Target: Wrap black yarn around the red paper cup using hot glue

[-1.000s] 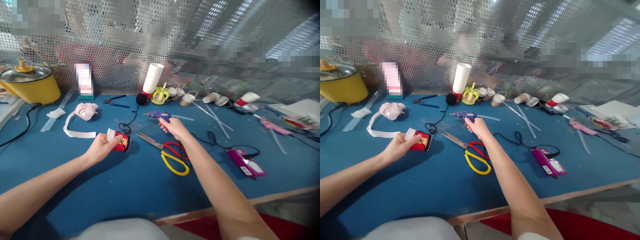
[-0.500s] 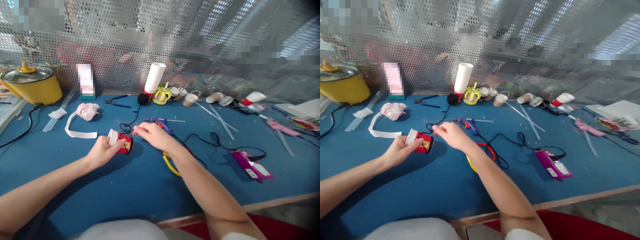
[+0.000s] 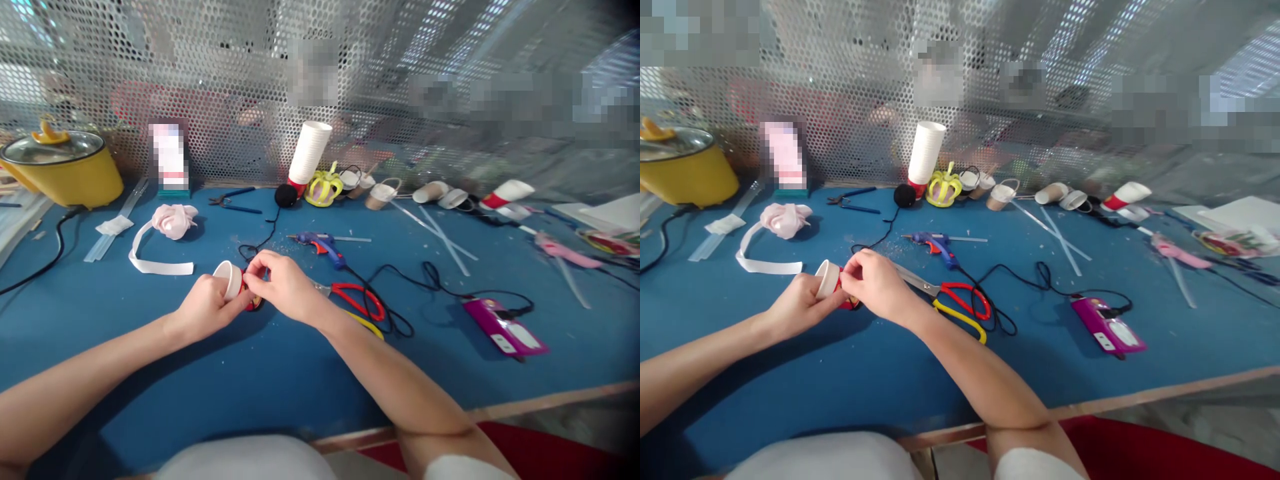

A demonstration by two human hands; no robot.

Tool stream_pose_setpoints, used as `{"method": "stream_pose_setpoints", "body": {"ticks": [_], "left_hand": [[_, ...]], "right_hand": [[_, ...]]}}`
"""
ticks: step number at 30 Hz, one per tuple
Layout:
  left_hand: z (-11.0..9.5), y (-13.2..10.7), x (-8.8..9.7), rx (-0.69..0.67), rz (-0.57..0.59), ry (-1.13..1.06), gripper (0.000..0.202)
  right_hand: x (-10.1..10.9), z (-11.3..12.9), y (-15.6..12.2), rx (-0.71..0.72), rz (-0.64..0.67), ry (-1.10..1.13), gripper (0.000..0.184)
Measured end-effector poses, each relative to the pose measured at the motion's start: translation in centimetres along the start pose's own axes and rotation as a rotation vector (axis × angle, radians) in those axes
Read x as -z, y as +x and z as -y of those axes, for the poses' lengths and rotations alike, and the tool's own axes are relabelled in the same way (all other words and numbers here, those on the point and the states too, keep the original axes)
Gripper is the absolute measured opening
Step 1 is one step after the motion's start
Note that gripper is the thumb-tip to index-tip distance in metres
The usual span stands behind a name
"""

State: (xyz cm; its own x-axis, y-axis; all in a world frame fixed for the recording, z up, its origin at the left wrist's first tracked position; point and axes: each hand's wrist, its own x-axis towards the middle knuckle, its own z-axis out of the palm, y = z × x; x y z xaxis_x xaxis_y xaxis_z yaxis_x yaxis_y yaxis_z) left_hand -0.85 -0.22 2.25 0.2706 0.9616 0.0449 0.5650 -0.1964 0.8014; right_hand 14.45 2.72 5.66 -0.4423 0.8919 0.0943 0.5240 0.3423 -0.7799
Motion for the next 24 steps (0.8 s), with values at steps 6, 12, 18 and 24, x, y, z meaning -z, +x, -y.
{"method": "stream_pose_setpoints", "body": {"ticks": [6, 12, 18, 24], "left_hand": [[-0.4, 0.4, 0.4, 0.179, 0.046, -0.39, 0.039], [0.0, 0.9, 0.5, 0.321, 0.031, -0.628, 0.042], [-0.2, 0.7, 0.5, 0.325, 0.034, -0.653, 0.04], [-0.5, 0.4, 0.4, 0.266, 0.037, -0.639, 0.037]], "right_hand": [[1.5, -0.5, 0.1, 0.011, -0.079, 0.309, 0.007], [2.6, -0.9, 0.3, 0.068, -0.154, 0.489, 0.013], [2.5, -1.3, 0.5, 0.07, -0.204, 0.429, 0.01], [2.2, -1.4, 0.7, 0.056, -0.203, 0.346, 0.009]]}}
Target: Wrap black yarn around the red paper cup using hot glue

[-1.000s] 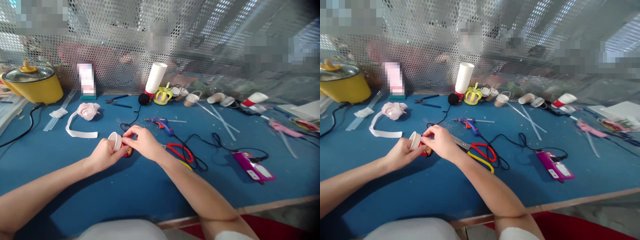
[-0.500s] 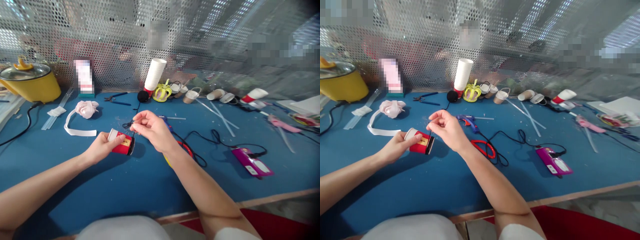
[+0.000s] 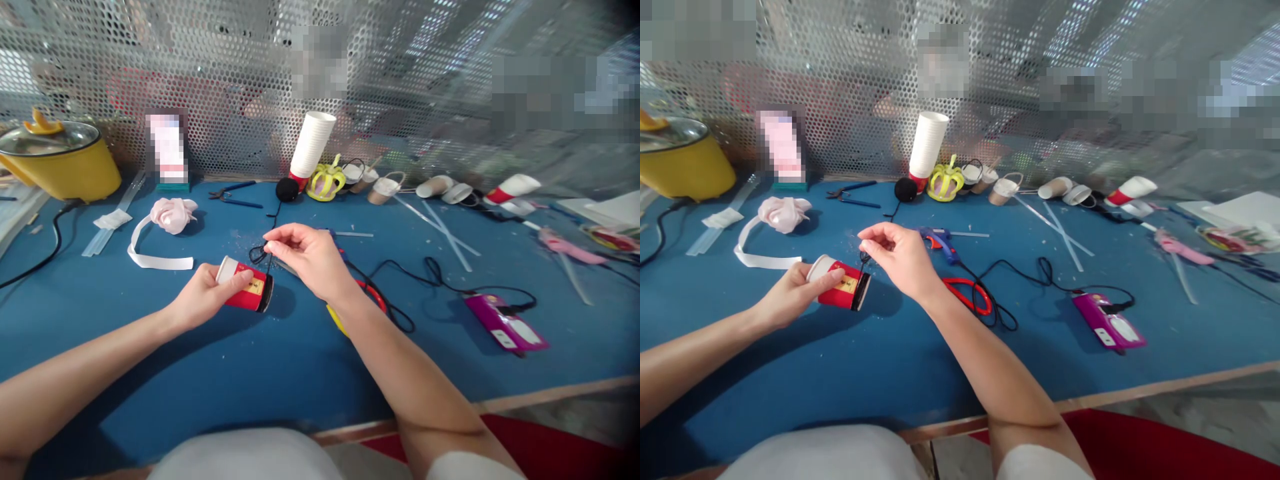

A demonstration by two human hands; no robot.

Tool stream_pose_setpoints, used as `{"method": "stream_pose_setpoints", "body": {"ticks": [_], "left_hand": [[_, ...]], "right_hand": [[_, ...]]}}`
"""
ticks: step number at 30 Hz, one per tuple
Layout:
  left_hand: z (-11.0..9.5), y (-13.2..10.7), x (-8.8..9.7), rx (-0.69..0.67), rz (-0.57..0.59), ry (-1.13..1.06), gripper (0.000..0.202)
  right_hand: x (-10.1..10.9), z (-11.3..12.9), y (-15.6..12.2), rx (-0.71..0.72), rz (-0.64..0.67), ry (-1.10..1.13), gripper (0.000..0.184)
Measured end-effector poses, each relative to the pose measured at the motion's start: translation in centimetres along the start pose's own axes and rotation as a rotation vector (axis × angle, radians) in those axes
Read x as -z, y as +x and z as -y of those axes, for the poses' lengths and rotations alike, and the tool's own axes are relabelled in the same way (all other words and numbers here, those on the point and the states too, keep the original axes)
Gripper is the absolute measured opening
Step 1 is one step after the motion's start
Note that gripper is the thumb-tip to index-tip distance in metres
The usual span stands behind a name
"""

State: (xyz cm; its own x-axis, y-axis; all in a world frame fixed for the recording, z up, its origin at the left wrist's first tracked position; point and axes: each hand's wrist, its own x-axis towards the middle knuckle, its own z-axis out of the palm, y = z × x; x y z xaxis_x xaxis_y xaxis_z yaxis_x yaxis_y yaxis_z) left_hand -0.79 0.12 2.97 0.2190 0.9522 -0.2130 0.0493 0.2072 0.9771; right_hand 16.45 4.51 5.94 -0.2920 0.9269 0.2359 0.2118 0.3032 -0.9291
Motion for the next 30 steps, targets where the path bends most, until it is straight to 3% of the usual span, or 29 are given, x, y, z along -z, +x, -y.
{"method": "stream_pose_setpoints", "body": {"ticks": [10, 30], "left_hand": [[-0.2, -0.69, -0.14, -0.131, -0.006, 0.074, 0.034], [0.54, -0.93, 0.0, -0.364, -0.015, 0.212, 0.04]], "right_hand": [[0.0, -0.56, -0.02, -0.021, 0.018, -0.1, 0.008], [-0.36, -0.71, -0.24, -0.116, 0.12, -0.098, 0.009]]}}
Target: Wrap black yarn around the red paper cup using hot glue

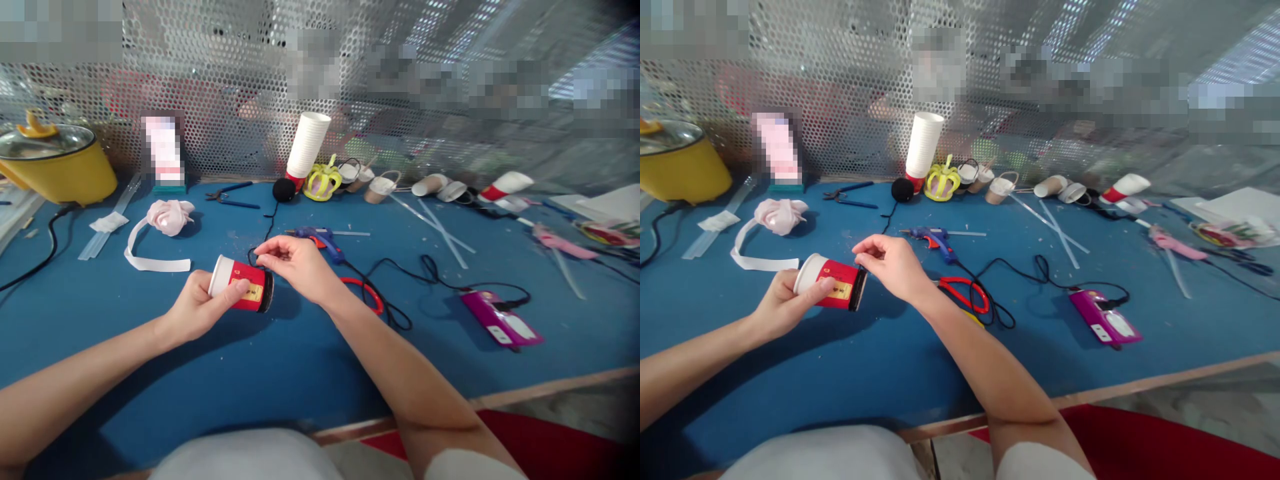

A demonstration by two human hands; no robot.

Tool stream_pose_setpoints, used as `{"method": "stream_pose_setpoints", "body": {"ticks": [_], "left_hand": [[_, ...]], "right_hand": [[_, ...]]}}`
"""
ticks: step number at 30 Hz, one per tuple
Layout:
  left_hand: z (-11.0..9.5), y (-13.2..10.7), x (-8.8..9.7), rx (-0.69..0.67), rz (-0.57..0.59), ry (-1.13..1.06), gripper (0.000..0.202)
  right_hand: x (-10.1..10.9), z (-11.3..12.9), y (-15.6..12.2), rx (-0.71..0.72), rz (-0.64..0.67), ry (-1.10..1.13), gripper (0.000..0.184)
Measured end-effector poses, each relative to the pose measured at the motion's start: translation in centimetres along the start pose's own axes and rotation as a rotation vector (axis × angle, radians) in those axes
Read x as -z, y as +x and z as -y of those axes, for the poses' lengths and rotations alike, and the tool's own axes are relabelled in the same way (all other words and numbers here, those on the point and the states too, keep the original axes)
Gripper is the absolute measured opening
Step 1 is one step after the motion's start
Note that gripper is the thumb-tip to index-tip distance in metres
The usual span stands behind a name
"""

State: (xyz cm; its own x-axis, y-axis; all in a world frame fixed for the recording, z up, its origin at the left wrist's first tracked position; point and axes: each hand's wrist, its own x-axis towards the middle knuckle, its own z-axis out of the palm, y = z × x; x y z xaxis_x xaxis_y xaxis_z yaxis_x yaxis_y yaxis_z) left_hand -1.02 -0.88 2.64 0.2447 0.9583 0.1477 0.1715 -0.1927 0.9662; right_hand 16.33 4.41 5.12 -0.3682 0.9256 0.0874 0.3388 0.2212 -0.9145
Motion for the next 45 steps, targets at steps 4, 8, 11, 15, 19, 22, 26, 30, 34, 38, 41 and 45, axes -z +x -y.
{"method": "stream_pose_setpoints", "body": {"ticks": [4, 8, 11, 15, 19, 22, 26, 30, 34, 38, 41, 45], "left_hand": [[-0.1, -0.1, 0.0, -0.028, -0.015, 0.03, 0.04], [-0.4, -0.2, 0.1, -0.03, -0.017, 0.063, 0.043], [-0.3, -0.3, 0.1, -0.031, -0.022, 0.069, 0.045], [-0.2, -0.3, 0.1, -0.035, -0.036, 0.081, 0.045], [-0.2, -0.2, 0.1, -0.046, -0.037, 0.084, 0.043], [-0.2, -0.2, 0.2, -0.054, -0.034, 0.092, 0.044], [0.0, -0.2, 0.2, -0.115, -0.042, 0.138, 0.043], [0.3, 0.1, 0.3, -0.168, -0.045, 0.141, 0.03], [0.7, 0.4, 0.3, -0.166, -0.028, 0.115, 0.027], [0.9, 0.6, 0.6, -0.205, 0.08, 0.129, 0.023], [0.7, 1.0, 0.8, -0.029, 0.182, -0.004, 0.027], [0.4, 1.6, 0.8, 0.336, 0.176, -0.397, 0.037]], "right_hand": [[0.0, 0.0, 0.0, -0.014, 0.017, -0.005, 0.009], [-0.1, -0.1, -0.1, -0.021, 0.031, 0.005, 0.009], [-0.1, -0.2, -0.1, -0.027, 0.037, 0.014, 0.008], [0.0, -0.2, -0.1, -0.019, 0.041, 0.006, 0.008], [0.0, -0.1, -0.2, -0.012, 0.03, -0.012, 0.008], [-0.2, -0.2, -0.1, -0.02, 0.038, -0.002, 0.008], [0.0, -0.5, 0.1, -0.029, 0.063, 0.006, 0.01], [1.2, -0.1, -0.1, -0.047, -0.029, -0.121, 0.016], [1.9, 0.7, -1.3, -0.165, 0.078, -0.047, 0.032], [0.8, 0.2, -2.4, -0.243, 0.122, 0.258, 0.024], [-0.1, -0.6, -2.9, -0.24, 0.082, 0.332, 0.022], [-0.4, -1.0, -3.3, -0.161, 0.103, 0.143, 0.021]]}}
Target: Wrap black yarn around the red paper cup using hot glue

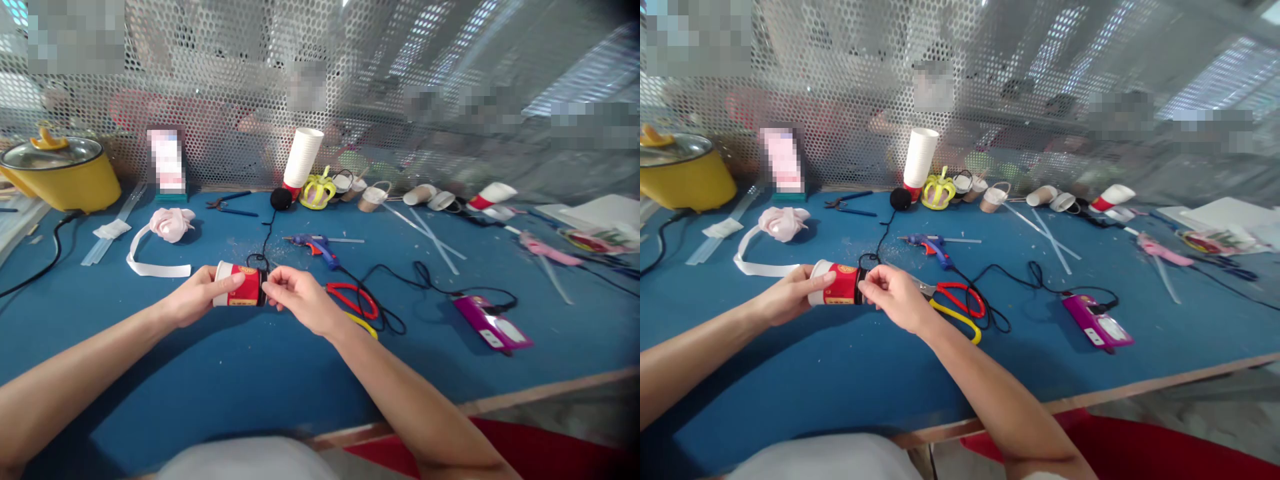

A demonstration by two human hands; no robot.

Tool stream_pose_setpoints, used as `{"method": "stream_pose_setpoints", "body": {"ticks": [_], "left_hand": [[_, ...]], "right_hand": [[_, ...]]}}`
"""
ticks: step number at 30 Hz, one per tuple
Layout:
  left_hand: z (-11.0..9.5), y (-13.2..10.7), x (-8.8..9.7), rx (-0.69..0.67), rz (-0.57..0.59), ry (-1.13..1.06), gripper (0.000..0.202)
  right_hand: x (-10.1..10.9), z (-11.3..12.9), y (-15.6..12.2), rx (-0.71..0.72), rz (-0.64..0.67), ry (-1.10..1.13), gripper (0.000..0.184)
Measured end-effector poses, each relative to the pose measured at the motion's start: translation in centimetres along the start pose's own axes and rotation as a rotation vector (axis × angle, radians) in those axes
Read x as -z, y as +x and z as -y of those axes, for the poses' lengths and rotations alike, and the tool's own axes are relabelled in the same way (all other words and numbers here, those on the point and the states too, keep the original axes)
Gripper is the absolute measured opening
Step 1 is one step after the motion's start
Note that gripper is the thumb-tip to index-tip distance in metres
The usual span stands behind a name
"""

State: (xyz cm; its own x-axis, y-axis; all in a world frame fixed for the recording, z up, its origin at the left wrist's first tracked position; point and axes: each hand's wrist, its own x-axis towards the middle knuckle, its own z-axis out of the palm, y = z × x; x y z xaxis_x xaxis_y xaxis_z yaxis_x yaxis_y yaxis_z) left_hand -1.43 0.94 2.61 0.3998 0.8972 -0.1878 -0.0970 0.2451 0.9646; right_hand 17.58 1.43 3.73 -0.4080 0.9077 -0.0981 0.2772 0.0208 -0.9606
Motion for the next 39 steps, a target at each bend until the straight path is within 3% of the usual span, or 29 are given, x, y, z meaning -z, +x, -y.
{"method": "stream_pose_setpoints", "body": {"ticks": [3, 6, 12, 16, 20, 23, 25, 26, 30, 35, 39], "left_hand": [[0.1, 0.2, -0.1, 0.067, -0.06, -0.113, 0.033], [0.2, 0.1, -0.3, 0.039, -0.094, -0.049, 0.032], [0.5, 0.0, -0.6, 0.03, -0.096, 0.081, 0.033], [1.0, 0.2, -0.7, 0.024, -0.123, 0.118, 0.034], [1.1, 0.4, -0.7, 0.047, -0.16, 0.096, 0.033], [1.2, 0.5, -0.4, 0.055, -0.202, 0.149, 0.033], [1.3, 0.6, -0.2, 0.03, -0.233, 0.217, 0.035], [1.4, 0.7, 0.0, 0.012, -0.245, 0.246, 0.035], [1.7, 1.0, 0.2, 0.0, -0.256, 0.335, 0.039], [1.4, 0.9, 0.1, 0.048, -0.225, 0.405, 0.041], [1.3, 1.0, 0.2, 0.031, -0.234, 0.416, 0.041]], "right_hand": [[0.3, 0.0, 0.0, 0.077, -0.064, -0.203, 0.022], [0.5, 0.0, 0.1, 0.178, -0.174, -0.317, 0.026], [-0.6, 0.3, 0.0, 0.354, -0.019, -0.331, 0.04], [-1.8, 0.4, -0.1, 0.365, 0.064, -0.263, 0.046], [-0.5, 0.5, 0.4, 0.312, 0.006, -0.232, 0.039], [3.1, 0.4, 1.2, 0.17, -0.25, -0.386, 0.027], [6.0, -0.1, 1.7, 0.012, -0.481, -0.683, 0.022], [7.3, -0.5, 2.1, -0.036, -0.521, -0.744, 0.02], [10.3, -2.7, 3.7, -0.185, -0.459, -0.801, 0.023], [10.6, -4.0, 5.0, -0.294, -0.442, -0.732, 0.031], [10.3, -2.5, 3.5, -0.228, -0.51, -0.58, 0.038]]}}
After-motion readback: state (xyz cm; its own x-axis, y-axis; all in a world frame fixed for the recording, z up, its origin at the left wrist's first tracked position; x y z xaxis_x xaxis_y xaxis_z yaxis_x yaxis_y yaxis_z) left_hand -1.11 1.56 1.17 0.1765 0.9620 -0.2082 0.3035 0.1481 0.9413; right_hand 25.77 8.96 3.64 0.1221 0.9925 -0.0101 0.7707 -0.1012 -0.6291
